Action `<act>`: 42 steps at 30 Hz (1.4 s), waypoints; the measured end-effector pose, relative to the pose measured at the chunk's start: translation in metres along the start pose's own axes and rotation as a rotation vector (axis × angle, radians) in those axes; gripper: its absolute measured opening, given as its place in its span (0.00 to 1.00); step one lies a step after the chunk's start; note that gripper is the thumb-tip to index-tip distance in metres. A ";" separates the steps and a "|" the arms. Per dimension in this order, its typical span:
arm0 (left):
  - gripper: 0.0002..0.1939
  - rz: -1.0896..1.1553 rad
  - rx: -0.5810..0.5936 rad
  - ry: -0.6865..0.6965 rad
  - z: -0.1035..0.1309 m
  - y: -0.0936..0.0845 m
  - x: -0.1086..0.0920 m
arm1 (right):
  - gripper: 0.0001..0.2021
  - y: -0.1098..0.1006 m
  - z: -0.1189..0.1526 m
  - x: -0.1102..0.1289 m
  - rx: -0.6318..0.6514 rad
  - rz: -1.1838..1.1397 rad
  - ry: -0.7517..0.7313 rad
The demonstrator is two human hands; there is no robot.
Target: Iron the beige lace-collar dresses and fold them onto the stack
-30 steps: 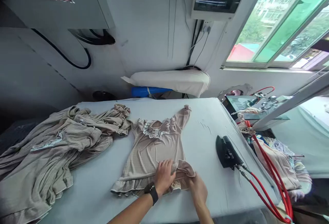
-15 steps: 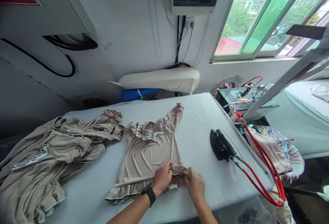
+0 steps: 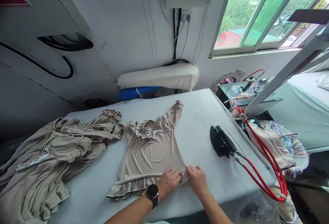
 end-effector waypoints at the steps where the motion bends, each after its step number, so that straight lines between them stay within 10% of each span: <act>1: 0.07 -0.026 -0.024 0.021 0.002 0.001 -0.004 | 0.14 0.002 0.005 -0.002 -0.021 0.006 0.023; 7: 0.02 0.014 -0.029 -0.121 0.012 0.000 0.013 | 0.15 0.005 0.022 -0.012 -0.115 -0.004 0.193; 14: 0.05 0.097 -0.063 0.136 0.025 -0.005 -0.015 | 0.17 0.009 0.026 -0.022 -0.037 -0.030 0.209; 21: 0.13 0.136 0.137 -0.205 0.128 -0.045 0.075 | 0.15 -0.033 0.030 0.028 -0.037 -0.056 0.017; 25: 0.05 0.118 0.237 -0.213 0.147 -0.033 0.085 | 0.09 0.016 0.002 0.086 0.313 -0.193 -0.047; 30: 0.08 0.407 0.091 -0.461 0.150 -0.034 0.106 | 0.05 0.057 0.000 0.102 0.555 -0.137 -0.082; 37: 0.14 0.619 0.015 -0.770 0.164 -0.015 0.133 | 0.16 0.064 -0.010 0.115 0.529 -0.132 -0.043; 42: 0.08 0.728 0.089 -0.608 0.157 -0.002 0.133 | 0.04 0.086 -0.014 0.105 0.549 -0.052 -0.009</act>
Point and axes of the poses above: each hand's wrist, its own z-axis away from the middle knuckle, its own y-axis out of the palm, x = y × z, the point moved 10 cm from there along -z, towards the middle knuckle, and after that the axes turned 4 degrees about -z, right-handed, at the moved point
